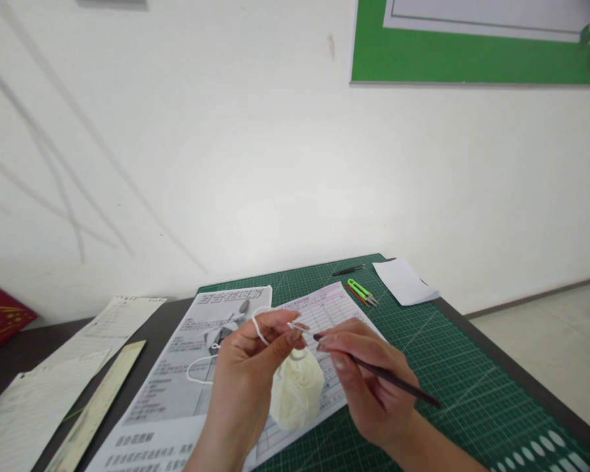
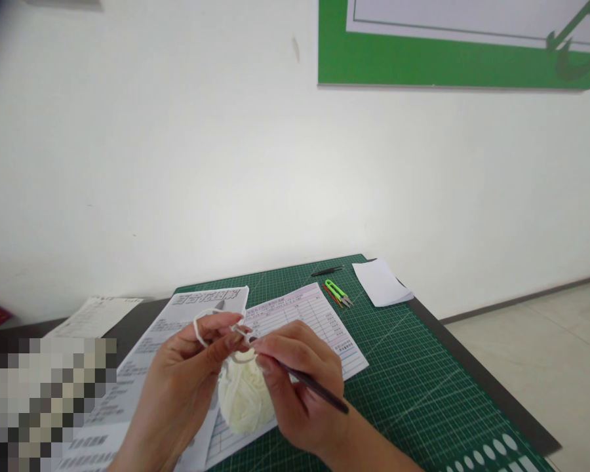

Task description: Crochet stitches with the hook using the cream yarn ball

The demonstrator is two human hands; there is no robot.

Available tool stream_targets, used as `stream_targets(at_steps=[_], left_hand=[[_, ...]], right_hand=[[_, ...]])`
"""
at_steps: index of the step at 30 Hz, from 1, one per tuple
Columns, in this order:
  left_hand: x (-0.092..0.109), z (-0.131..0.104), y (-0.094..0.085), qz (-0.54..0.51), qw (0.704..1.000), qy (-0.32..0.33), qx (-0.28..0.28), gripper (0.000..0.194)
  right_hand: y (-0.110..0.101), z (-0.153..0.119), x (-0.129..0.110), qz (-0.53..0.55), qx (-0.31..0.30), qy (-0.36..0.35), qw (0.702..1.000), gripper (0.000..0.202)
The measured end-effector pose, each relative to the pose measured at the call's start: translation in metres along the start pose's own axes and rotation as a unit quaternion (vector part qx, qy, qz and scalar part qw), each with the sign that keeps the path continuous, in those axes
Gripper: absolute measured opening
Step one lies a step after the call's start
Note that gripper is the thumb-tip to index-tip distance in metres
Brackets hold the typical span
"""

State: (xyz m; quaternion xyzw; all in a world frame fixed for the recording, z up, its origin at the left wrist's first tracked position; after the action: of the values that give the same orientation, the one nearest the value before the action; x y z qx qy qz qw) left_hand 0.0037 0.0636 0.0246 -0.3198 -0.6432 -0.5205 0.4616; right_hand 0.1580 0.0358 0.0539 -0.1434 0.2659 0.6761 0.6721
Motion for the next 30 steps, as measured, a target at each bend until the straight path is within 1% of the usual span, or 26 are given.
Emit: stream_targets(at_steps=[2, 3, 5, 7, 10, 13, 15, 16, 18, 19, 20, 21, 22, 24, 27, 30], left_hand=[[0.001, 0.0, 0.001, -0.015, 1.0, 0.0, 0.004, 0.027], [0.002, -0.001, 0.002, -0.025, 1.0, 0.0, 0.005, 0.034], [0.004, -0.003, 0.005, -0.043, 0.999, 0.003, 0.003, 0.05], [0.008, -0.006, 0.008, -0.054, 0.998, 0.016, -0.007, 0.068], [0.013, -0.009, 0.013, -0.056, 0.998, 0.032, -0.023, 0.089], [0.015, -0.01, 0.013, -0.052, 0.997, 0.037, -0.031, 0.098], [0.015, -0.009, 0.012, -0.049, 0.998, 0.038, -0.026, 0.1], [0.015, -0.008, 0.011, -0.049, 0.998, 0.039, -0.023, 0.1], [0.015, -0.008, 0.01, -0.05, 0.998, 0.041, -0.015, 0.099], [0.015, -0.008, 0.01, -0.053, 0.998, 0.043, -0.011, 0.098], [0.014, -0.009, 0.009, -0.058, 0.997, 0.045, -0.006, 0.097], [0.014, -0.009, 0.009, -0.065, 0.997, 0.046, 0.0, 0.096], [0.013, -0.009, 0.008, -0.072, 0.996, 0.047, 0.006, 0.095], [0.011, -0.01, 0.007, -0.089, 0.995, 0.045, 0.02, 0.095], [0.006, -0.009, 0.006, -0.11, 0.993, 0.032, 0.035, 0.096], [0.001, -0.006, 0.003, -0.131, 0.99, 0.001, 0.045, 0.094]], right_hand=[[-0.002, -0.002, 0.013, 0.044, 0.053, 0.069, 0.995, 0.033], [-0.003, -0.003, 0.021, 0.07, 0.081, 0.114, 0.988, 0.03], [0.0, -0.007, 0.035, 0.141, 0.122, 0.201, 0.962, 0.022], [0.005, -0.009, 0.046, 0.203, 0.137, 0.271, 0.931, 0.015], [0.01, -0.012, 0.055, 0.248, 0.146, 0.332, 0.898, 0.011], [0.01, -0.014, 0.057, 0.256, 0.149, 0.349, 0.889, 0.01], [0.008, -0.012, 0.053, 0.233, 0.146, 0.329, 0.903, 0.011], [0.005, -0.01, 0.049, 0.204, 0.144, 0.302, 0.92, 0.013], [0.0, -0.004, 0.033, 0.119, 0.12, 0.204, 0.964, 0.023], [0.0, -0.001, 0.022, 0.069, 0.095, 0.141, 0.983, 0.029], [0.002, 0.001, 0.011, 0.026, 0.059, 0.07, 0.995, 0.035], [0.006, 0.001, 0.003, -0.002, 0.017, 0.014, 1.0, 0.042], [0.008, 0.0, -0.004, -0.02, -0.007, -0.03, 0.999, 0.047], [0.01, -0.002, -0.009, -0.047, -0.031, -0.085, 0.995, 0.053], [0.012, -0.006, -0.01, -0.091, -0.047, -0.137, 0.985, 0.053], [0.014, -0.008, -0.008, -0.121, -0.061, -0.155, 0.979, 0.047]])
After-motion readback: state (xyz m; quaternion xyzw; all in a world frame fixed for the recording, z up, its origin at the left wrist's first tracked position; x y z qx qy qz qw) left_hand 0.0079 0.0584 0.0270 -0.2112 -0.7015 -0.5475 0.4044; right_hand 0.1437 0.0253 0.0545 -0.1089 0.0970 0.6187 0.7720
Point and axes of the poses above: each hand's wrist, its own z-axis towards the middle knuckle, its own y-axis out of the palm, x = y × z, the point moved 7 cm from there along z, towards the middle knuckle, and after that the axes turned 9 degrees about x, right-handed, at the moved point
